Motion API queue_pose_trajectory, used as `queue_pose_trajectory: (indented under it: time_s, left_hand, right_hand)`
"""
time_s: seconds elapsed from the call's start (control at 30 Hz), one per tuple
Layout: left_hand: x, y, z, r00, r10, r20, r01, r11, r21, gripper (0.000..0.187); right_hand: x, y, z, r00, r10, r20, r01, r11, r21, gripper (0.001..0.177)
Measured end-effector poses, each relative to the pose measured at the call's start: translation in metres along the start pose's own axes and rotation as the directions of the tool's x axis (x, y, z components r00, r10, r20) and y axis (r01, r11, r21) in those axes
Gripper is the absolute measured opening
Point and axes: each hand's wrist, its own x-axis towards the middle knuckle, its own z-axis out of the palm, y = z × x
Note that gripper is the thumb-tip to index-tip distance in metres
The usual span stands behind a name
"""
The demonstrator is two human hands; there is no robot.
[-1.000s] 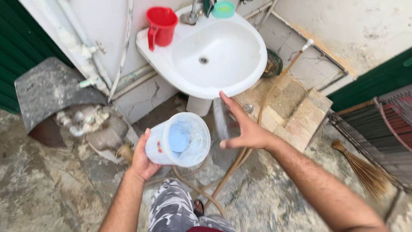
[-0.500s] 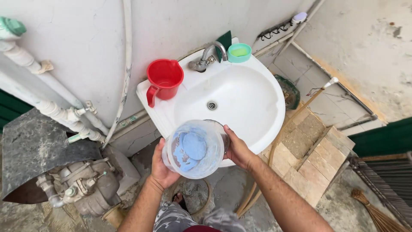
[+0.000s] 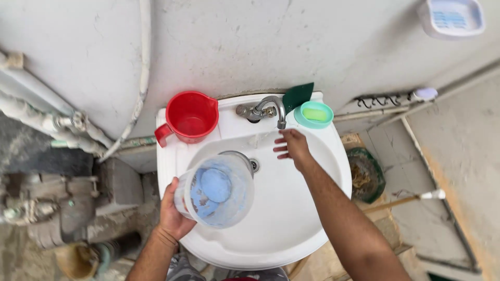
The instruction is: Cleaning a sink with detergent and a sponge.
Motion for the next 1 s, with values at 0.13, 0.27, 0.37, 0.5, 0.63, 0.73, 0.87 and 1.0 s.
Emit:
queue_pose_trajectory:
  time_s: [0.13,0.27,0.37,0.5,0.63,0.73,0.87,1.0]
  left_hand:
    - [0.000,-0.041,0.017,0.986,0.117,-0.119,-0.129,0.987,-0.095,0.081]
    - [-0.008,-0.072,0.018,0.954,0.149,-0.262,-0.181,0.978,-0.102,0.084]
    - [-0.022,-0.082,0.020,0.927,0.179,-0.331,-0.218,0.972,-0.083,0.085]
    - [-0.033,-0.083,0.032,0.893,0.242,-0.379,-0.294,0.952,-0.085,0.086]
    - [-0.037,-0.090,0.024,0.885,0.289,-0.364,-0.338,0.938,-0.078,0.084]
    - [-0.047,-0.091,0.028,0.870,0.320,-0.375,-0.376,0.923,-0.083,0.084]
    - [-0.064,-0.091,0.032,0.833,0.361,-0.419,-0.416,0.908,-0.046,0.086]
    - [-0.084,-0.085,0.029,0.794,0.423,-0.436,-0.476,0.879,-0.013,0.085]
  right_hand:
    - [0.068,-0.043,-0.002,0.994,0.018,0.108,0.001,0.985,-0.171,0.035]
    - [0.090,-0.065,0.007,0.973,0.017,0.231,0.088,0.895,-0.438,0.044]
    - [0.110,-0.043,0.000,0.868,-0.305,0.391,0.486,0.684,-0.544,0.048]
    - [0.108,-0.038,-0.005,0.425,-0.673,0.606,0.830,0.021,-0.558,0.031]
    - [0.100,-0.046,0.010,0.704,-0.544,0.456,0.679,0.328,-0.657,0.023]
    - [0.094,-0.046,0.013,0.878,-0.375,0.297,0.473,0.585,-0.659,0.025]
    - [0.065,-0.027,0.010,0.607,-0.716,0.346,0.702,0.278,-0.656,0.016]
    - [0.073,0.027,0.033,0.912,-0.389,0.132,0.411,0.874,-0.259,0.016]
